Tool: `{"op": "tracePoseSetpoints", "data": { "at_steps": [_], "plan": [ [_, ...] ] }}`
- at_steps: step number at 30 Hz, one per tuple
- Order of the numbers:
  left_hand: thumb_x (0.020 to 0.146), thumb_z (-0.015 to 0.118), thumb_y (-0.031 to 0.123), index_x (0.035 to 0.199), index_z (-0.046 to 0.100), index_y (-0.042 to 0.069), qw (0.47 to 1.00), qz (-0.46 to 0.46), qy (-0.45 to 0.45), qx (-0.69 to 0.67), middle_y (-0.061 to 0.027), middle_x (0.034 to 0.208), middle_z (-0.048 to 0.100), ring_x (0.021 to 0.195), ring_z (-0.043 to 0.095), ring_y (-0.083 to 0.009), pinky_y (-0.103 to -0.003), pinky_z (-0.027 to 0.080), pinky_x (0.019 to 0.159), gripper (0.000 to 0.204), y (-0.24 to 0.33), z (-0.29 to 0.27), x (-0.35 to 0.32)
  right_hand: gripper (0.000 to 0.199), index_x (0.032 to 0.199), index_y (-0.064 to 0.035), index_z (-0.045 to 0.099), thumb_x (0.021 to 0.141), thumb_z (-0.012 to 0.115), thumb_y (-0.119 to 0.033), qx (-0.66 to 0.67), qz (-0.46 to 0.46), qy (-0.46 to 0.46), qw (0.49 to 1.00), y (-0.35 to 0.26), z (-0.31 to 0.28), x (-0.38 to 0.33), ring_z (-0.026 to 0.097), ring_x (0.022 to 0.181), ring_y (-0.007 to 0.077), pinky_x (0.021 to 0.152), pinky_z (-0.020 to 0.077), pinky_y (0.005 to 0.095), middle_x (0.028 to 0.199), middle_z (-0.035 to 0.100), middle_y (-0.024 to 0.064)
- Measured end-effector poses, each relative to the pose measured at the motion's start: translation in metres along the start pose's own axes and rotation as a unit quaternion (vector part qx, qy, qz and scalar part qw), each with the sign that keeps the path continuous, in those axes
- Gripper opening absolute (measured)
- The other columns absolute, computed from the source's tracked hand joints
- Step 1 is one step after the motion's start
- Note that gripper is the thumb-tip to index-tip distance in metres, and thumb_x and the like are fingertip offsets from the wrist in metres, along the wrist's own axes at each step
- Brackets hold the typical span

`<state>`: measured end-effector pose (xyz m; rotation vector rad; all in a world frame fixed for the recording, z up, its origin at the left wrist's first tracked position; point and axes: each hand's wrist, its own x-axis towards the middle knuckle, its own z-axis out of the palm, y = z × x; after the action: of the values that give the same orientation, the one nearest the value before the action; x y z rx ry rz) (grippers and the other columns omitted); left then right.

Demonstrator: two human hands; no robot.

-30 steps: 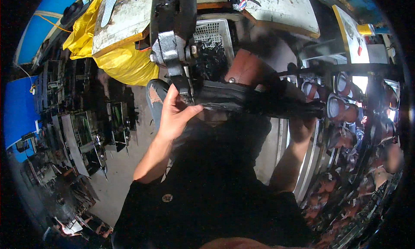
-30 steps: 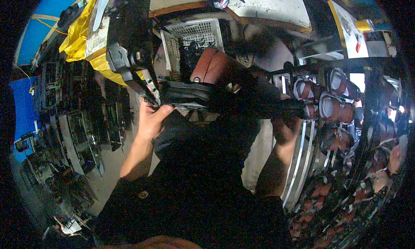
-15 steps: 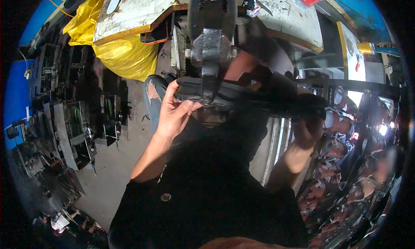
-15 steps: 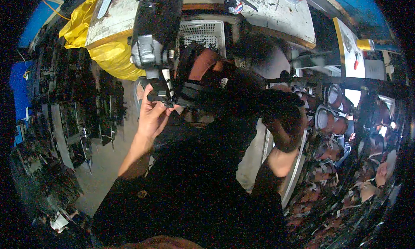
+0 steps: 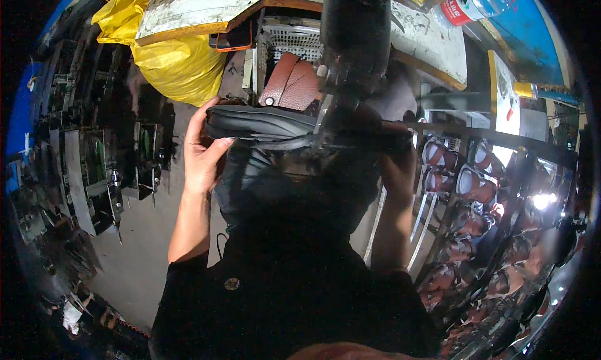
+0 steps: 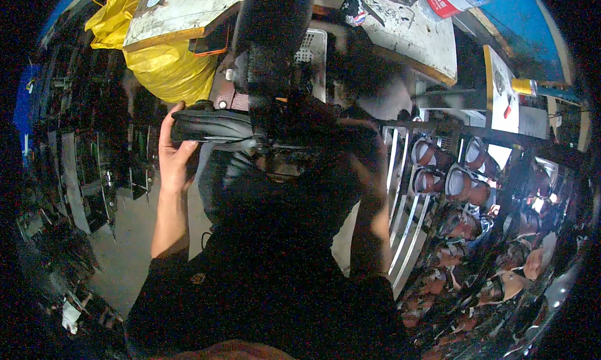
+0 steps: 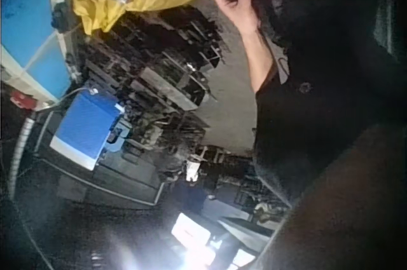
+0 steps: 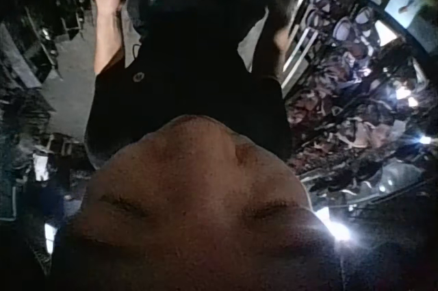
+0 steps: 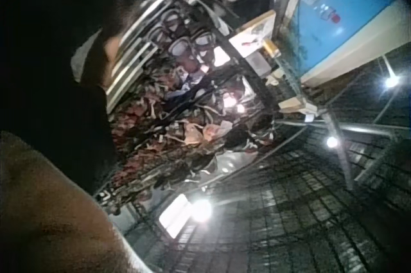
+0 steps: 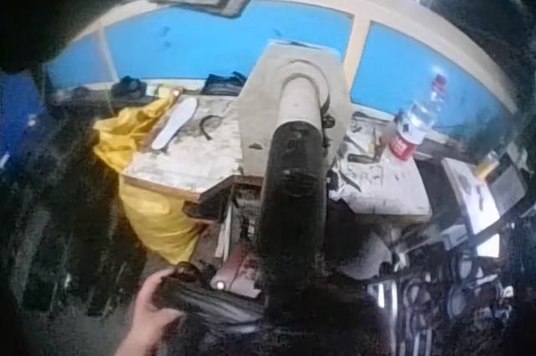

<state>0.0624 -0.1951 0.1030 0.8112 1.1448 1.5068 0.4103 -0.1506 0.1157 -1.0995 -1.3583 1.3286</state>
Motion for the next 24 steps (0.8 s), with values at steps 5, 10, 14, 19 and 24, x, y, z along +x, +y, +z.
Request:
{"op": "tracePoseSetpoints", "data": {
  "at_steps": [5,10,14,19,24],
  "plan": [
    [0.079,0.065,-0.010,0.146,0.040,0.002,1.000,0.007,0.025,-0.016,-0.0106,0.141,0.051,0.122,0.055,-0.0187,-0.034,0.042,0.106,0.072,0.005,-0.010,0.002,0.049,0.124,-0.0013,0.056,0.079,0.071,-0.012,0.049,0.014,-0.005,0.999,0.002,0.020,0.004,0.057,0.116,0.0247,0.103,0.0426,0.0384,0.123,0.060,0.0119],
    [0.083,0.066,-0.008,0.147,0.038,0.003,0.998,0.018,0.011,-0.055,-0.0117,0.141,0.051,0.122,0.055,-0.0195,-0.035,0.042,0.107,0.071,0.003,-0.016,0.004,0.045,0.123,-0.0007,0.055,0.082,0.070,-0.010,0.053,-0.004,-0.032,0.998,0.002,0.032,0.008,0.056,0.118,0.0250,0.104,0.0434,0.0392,0.126,0.059,0.0129],
    [0.085,0.066,-0.006,0.148,0.038,0.004,0.997,0.018,0.021,-0.068,-0.0129,0.140,0.052,0.122,0.055,-0.0197,-0.036,0.043,0.106,0.069,-0.001,-0.020,0.004,0.037,0.123,-0.0008,0.055,0.087,0.065,-0.003,0.042,-0.019,-0.045,0.998,-0.004,0.040,0.010,0.058,0.117,0.0247,0.103,0.0455,0.0387,0.124,0.060,0.0136],
    [0.087,0.062,-0.006,0.148,0.037,0.006,0.996,-0.014,0.030,-0.081,-0.0131,0.138,0.053,0.122,0.055,-0.0190,-0.035,0.044,0.105,0.067,-0.009,-0.029,0.004,0.032,0.118,-0.0026,0.058,0.087,0.068,-0.001,-0.014,-0.021,-0.065,0.998,-0.015,0.055,0.016,0.063,0.109,0.0216,0.096,0.0505,0.0358,0.114,0.066,0.0105],
    [0.086,0.059,-0.008,0.148,0.037,0.006,0.993,-0.094,0.073,0.010,-0.0141,0.140,0.051,0.127,0.051,-0.0201,-0.037,0.039,0.109,0.068,-0.011,-0.038,0.000,0.032,0.111,-0.0050,0.063,0.081,0.076,-0.004,-0.030,-0.001,-0.054,0.998,-0.009,0.060,0.015,0.065,0.104,0.0177,0.091,0.0519,0.0332,0.109,0.068,0.0071]
  ]
}}
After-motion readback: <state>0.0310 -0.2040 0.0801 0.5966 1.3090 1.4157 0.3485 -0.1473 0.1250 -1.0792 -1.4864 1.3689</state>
